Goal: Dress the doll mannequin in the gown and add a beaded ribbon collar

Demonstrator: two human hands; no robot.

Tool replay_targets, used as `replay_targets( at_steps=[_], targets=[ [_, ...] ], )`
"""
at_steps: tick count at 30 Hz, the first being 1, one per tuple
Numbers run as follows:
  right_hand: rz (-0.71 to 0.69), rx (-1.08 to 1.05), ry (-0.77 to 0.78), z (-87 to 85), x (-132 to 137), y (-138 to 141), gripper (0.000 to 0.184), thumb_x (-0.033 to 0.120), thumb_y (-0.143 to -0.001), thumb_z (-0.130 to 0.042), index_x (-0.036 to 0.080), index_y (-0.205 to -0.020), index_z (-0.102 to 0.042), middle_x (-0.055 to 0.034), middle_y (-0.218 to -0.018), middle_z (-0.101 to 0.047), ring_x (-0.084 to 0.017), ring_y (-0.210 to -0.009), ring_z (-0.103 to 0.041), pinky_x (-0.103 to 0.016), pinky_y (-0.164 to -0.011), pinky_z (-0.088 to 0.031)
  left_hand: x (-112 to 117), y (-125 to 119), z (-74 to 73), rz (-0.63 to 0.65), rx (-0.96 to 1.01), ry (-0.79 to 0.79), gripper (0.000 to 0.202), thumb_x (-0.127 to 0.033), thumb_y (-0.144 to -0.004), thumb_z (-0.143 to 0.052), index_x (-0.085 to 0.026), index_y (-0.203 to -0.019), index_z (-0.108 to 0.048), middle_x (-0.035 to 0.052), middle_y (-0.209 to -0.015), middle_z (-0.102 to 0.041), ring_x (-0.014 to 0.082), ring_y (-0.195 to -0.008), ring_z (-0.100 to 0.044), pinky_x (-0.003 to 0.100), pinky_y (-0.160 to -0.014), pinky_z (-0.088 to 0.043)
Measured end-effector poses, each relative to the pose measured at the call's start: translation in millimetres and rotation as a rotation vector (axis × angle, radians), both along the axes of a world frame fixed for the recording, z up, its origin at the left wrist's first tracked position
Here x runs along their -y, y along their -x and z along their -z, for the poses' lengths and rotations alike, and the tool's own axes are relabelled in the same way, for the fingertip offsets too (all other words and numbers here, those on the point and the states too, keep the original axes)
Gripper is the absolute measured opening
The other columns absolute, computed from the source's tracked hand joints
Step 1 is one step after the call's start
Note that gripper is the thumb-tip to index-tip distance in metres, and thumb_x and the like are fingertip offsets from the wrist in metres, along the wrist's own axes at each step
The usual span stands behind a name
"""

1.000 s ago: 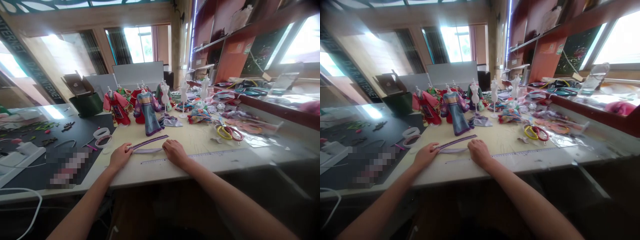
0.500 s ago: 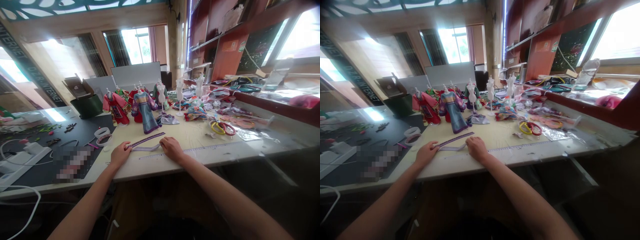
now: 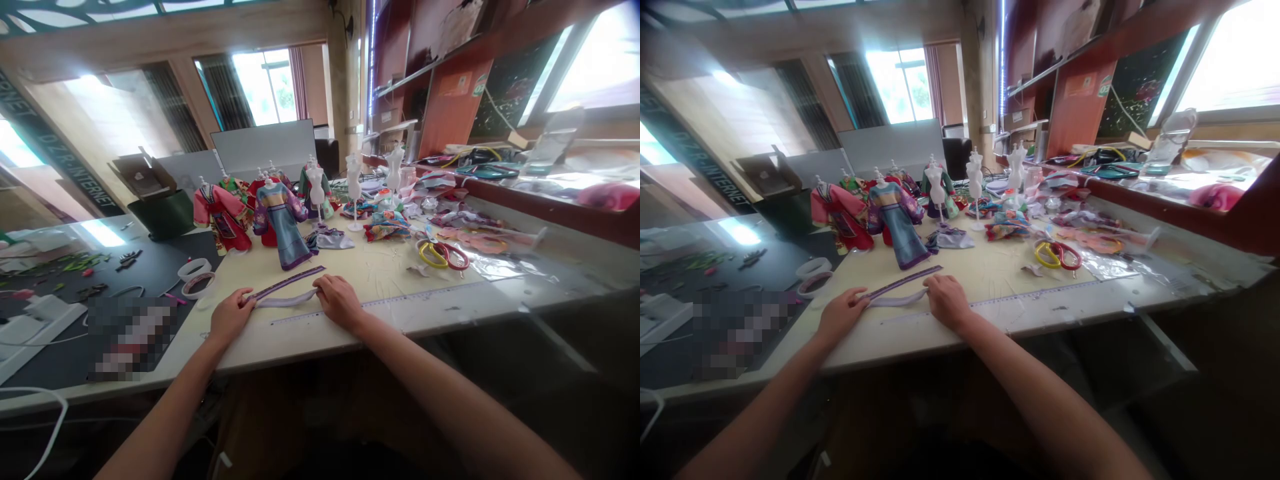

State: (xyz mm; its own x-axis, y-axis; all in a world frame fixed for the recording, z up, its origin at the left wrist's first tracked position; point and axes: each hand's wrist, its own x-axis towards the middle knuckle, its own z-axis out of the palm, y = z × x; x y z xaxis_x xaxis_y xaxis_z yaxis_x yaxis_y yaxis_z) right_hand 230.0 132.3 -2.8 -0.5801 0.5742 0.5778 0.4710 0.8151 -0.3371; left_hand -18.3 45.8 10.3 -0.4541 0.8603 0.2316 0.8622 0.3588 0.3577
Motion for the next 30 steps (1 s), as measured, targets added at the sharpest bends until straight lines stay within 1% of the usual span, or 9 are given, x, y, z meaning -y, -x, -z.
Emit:
replay_targets(
  at_steps=[2, 4, 9, 16, 24, 30],
  targets=[
    [0.005, 0.003, -0.007, -1.2, -0.1, -0.8, 0.015, 0.008, -0.081, -0.044, 0.017, -0.086, -0.054, -0.0059, -0.085, -0.06, -0.018, -0.079, -0.051, -0.027, -0.076, -0.036, -0.3, 0.2, -0.4, -0.002, 0.003, 0.006, 0.038, -0.04, -0.076, -0.045, -0.022, -0.107, -0.059, 0.0008, -0.071, -0.064, 0.0197, -0.069, -0.059, 0.025, -0.058, -0.039],
    [0.006, 0.008, -0.013, -2.0, 0.1, -1.3, 0.015, 0.006, -0.08, -0.043, 0.017, -0.08, -0.054, -0.0052, -0.081, -0.058, -0.017, -0.076, -0.05, -0.026, -0.074, -0.035, -0.9, 0.8, -0.3, -0.004, 0.008, 0.015, 0.039, -0.04, -0.075, -0.045, -0.022, -0.107, -0.059, 0.0003, -0.069, -0.064, 0.0194, -0.066, -0.059, 0.025, -0.056, -0.039],
    [0.006, 0.028, -0.024, -2.4, 1.5, -0.9, 0.017, 0.004, -0.077, -0.041, 0.017, -0.076, -0.051, -0.0052, -0.079, -0.055, -0.017, -0.073, -0.046, -0.026, -0.072, -0.034, -2.0, 2.7, 1.6, -0.013, 0.009, 0.014, 0.04, -0.042, -0.075, -0.046, -0.023, -0.107, -0.059, 0.0014, -0.076, -0.065, 0.02, -0.071, -0.059, 0.025, -0.059, -0.04],
    [0.001, 0.073, -0.046, -2.5, 1.6, -0.7, 0.018, 0.003, -0.075, -0.042, 0.017, -0.078, -0.052, -0.0055, -0.081, -0.053, -0.018, -0.073, -0.045, -0.027, -0.074, -0.034, -1.3, 2.8, 2.0, -0.004, 0.025, 0.005, 0.039, -0.044, -0.074, -0.047, -0.024, -0.105, -0.059, -0.0009, -0.069, -0.061, 0.0182, -0.067, -0.057, 0.024, -0.059, -0.039],
    [-0.011, 0.119, -0.081, -0.7, 0.8, 0.1, 0.019, 0.002, -0.076, -0.04, 0.015, -0.081, -0.054, -0.007, -0.081, -0.053, -0.019, -0.073, -0.044, -0.029, -0.073, -0.033, -2.2, 0.9, 0.8, -0.005, 0.035, -0.003, 0.042, -0.046, -0.072, -0.048, -0.023, -0.105, -0.06, -0.0024, -0.064, -0.057, 0.0165, -0.061, -0.054, 0.024, -0.057, -0.038],
    [-0.015, 0.132, -0.096, -0.7, 0.0, -1.1, 0.019, 0.002, -0.075, -0.042, 0.015, -0.081, -0.054, -0.0067, -0.081, -0.053, -0.018, -0.072, -0.044, -0.029, -0.073, -0.033, -4.1, -0.8, 0.7, -0.017, 0.036, -0.004, 0.041, -0.047, -0.071, -0.049, -0.023, -0.104, -0.06, -0.0026, -0.063, -0.057, 0.0161, -0.059, -0.054, 0.024, -0.056, -0.038]
  ],
)
